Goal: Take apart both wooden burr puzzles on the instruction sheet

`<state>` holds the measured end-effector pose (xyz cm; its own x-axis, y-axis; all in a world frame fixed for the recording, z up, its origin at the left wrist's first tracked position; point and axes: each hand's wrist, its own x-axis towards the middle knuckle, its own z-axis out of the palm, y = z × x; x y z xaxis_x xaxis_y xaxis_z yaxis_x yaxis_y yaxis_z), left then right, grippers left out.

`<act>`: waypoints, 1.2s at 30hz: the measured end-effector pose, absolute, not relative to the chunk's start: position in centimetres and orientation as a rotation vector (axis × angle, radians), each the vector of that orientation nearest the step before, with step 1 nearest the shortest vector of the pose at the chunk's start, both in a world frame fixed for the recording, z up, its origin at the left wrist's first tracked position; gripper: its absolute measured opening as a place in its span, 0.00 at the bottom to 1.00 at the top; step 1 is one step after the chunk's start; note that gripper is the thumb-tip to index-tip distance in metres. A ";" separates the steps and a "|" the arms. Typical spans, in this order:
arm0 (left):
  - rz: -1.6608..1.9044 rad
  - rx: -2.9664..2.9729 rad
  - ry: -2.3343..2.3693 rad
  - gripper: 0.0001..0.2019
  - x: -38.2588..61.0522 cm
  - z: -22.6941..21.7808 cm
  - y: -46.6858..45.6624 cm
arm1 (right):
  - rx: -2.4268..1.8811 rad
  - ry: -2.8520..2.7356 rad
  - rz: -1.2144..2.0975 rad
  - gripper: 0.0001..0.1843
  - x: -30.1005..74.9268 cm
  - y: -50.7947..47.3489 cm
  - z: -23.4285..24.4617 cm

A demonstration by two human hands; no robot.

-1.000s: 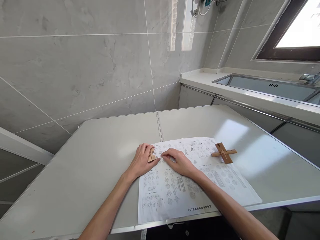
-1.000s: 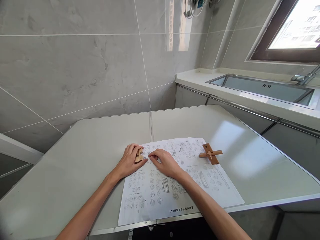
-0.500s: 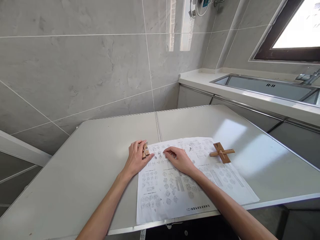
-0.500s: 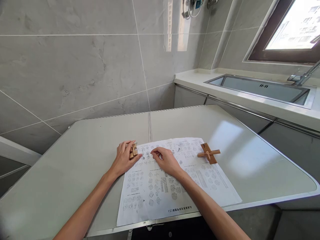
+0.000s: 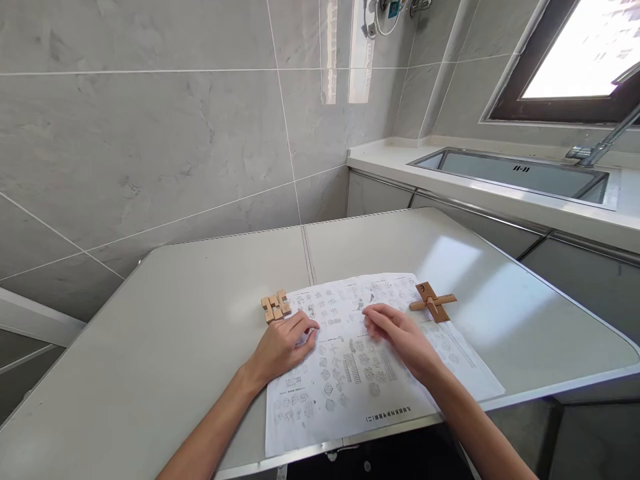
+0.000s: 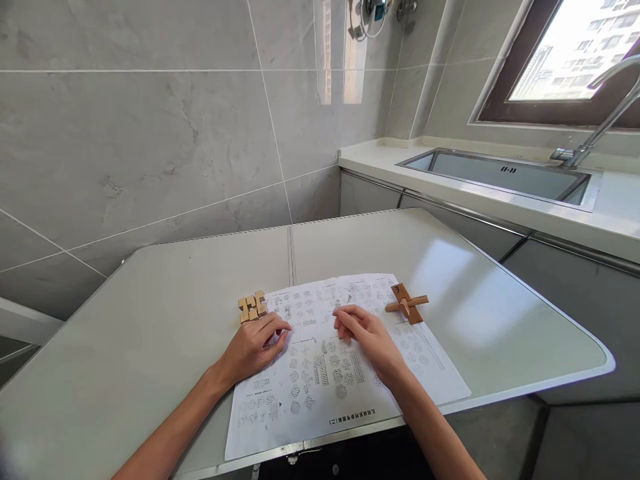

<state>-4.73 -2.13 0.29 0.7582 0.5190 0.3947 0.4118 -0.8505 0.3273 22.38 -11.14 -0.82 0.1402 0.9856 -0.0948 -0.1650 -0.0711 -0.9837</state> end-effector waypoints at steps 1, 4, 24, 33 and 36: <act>0.705 2.734 0.729 0.08 -4.8 0.1 -2.1 | -1.175 -0.797 1.280 0.17 23.0 -11.8 -1.2; 0.694 2.732 0.721 0.08 -4.8 -0.2 -2.1 | -0.974 -0.429 1.345 0.15 24.8 -13.0 -2.2; 0.639 2.699 0.746 0.09 -4.7 -0.4 -2.1 | -0.387 0.060 1.355 0.11 27.8 -13.4 -2.2; 0.579 2.678 0.789 0.08 -4.8 -0.4 -2.0 | -0.793 -0.165 1.189 0.13 25.2 -11.8 -2.6; 0.556 2.658 0.838 0.08 -4.9 -0.2 -1.9 | -0.847 -0.193 1.170 0.14 24.4 -11.9 -2.6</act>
<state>-4.94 -1.85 -0.20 0.7554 0.5968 0.2706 0.4815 -0.7856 0.3886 24.43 -11.90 -2.62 0.4128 0.8660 -0.2821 -0.7294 0.1289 -0.6718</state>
